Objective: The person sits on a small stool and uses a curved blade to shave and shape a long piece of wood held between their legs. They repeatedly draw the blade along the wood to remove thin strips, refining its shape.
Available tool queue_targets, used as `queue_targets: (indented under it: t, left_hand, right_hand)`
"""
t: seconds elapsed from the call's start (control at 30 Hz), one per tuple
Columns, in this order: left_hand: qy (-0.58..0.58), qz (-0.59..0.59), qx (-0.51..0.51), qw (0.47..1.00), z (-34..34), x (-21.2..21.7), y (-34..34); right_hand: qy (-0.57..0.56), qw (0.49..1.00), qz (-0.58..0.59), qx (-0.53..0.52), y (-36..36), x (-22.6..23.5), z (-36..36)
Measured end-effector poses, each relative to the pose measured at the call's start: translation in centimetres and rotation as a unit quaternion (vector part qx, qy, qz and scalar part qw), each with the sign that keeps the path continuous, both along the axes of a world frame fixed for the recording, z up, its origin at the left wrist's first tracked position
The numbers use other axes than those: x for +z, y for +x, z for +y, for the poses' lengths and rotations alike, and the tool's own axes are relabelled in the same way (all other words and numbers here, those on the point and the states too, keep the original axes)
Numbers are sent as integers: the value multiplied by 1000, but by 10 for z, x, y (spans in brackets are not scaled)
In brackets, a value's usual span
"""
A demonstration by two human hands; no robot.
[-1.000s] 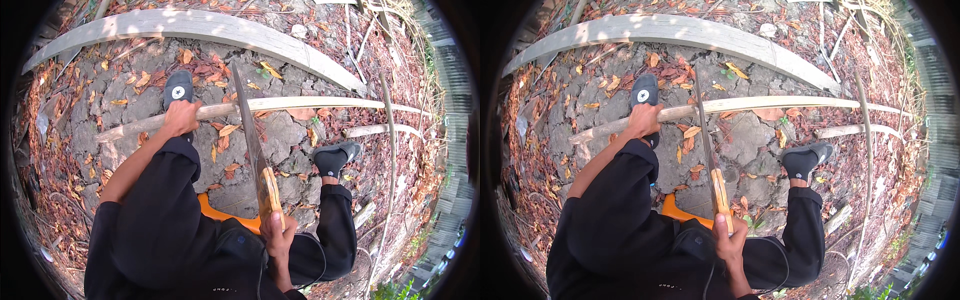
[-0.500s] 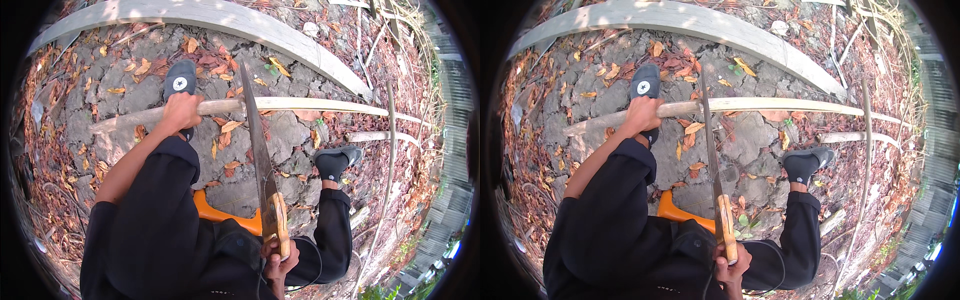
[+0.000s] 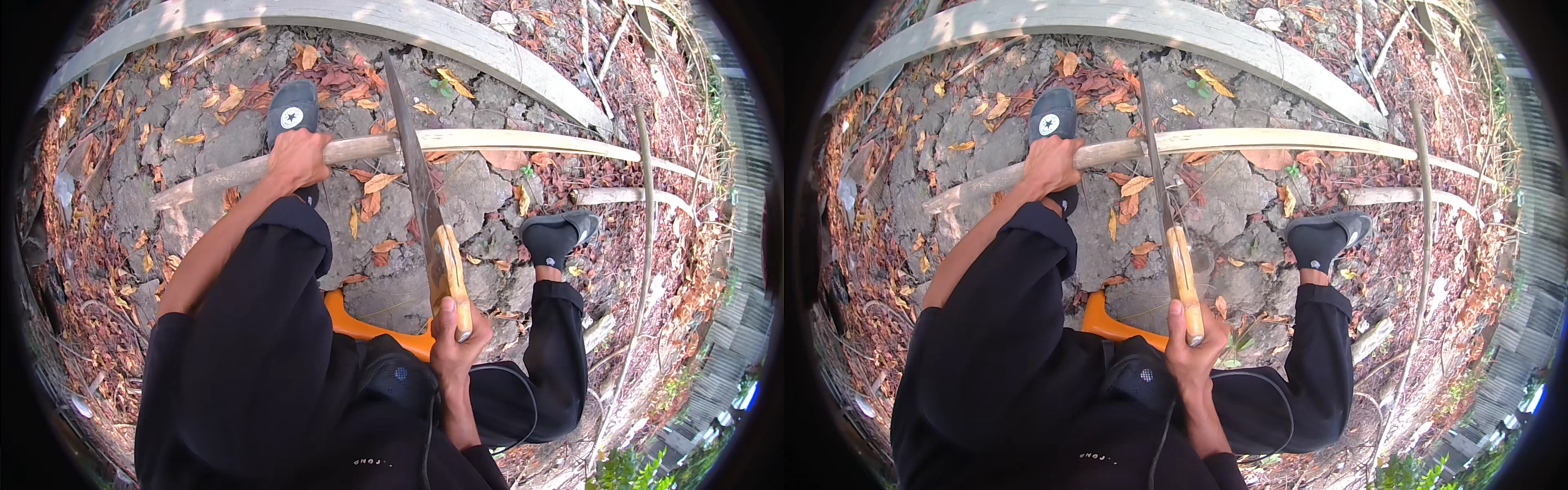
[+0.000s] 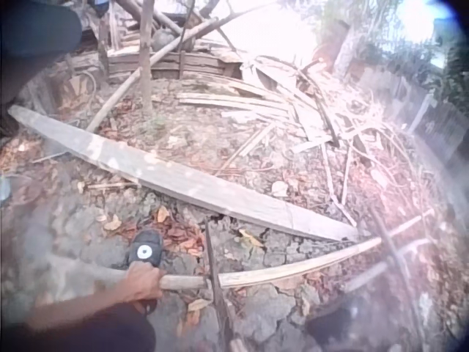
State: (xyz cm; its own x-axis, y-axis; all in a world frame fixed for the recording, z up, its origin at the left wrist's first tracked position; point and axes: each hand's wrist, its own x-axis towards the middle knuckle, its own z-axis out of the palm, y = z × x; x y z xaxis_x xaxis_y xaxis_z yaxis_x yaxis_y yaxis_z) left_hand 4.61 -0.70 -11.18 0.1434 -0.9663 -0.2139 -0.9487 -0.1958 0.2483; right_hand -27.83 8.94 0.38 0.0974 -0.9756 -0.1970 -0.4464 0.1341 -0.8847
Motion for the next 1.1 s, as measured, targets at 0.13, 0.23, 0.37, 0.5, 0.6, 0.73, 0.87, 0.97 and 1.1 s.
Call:
queue_targets:
  t: [0.13,0.23,0.37,0.5,0.6,0.73,0.87,0.97,1.1]
  left_hand:
    - [-1,-9,-1,1000,7,4,-5]
    - [-4,1,-1,1000,7,-1,-9]
    - [10,-12,3,1000,9,1,-13]
    - [12,-5,19,1000,6,1,-8]
    - [12,-6,25,1000,7,3,-9]
    - [13,-2,22,1000,7,1,-8]
    - [22,-3,31,999,5,1,-8]
    - [18,2,31,999,7,4,-8]
    - [6,9,26,1000,7,1,-8]
  right_hand:
    - [27,996,-76,-47,-37,27,51]
    - [26,998,-35,-41,-10,20,20]
    - [-17,999,18,37,12,26,-11]
    - [27,998,-42,-36,-28,31,14]
    - [-58,998,-22,-6,-52,43,33]
    - [-110,972,-205,-35,-51,52,42]
    - [-95,977,-189,-27,-41,56,32]
    - [-66,994,-85,-11,-43,40,33]
    - [-15,999,-30,6,-43,27,34]
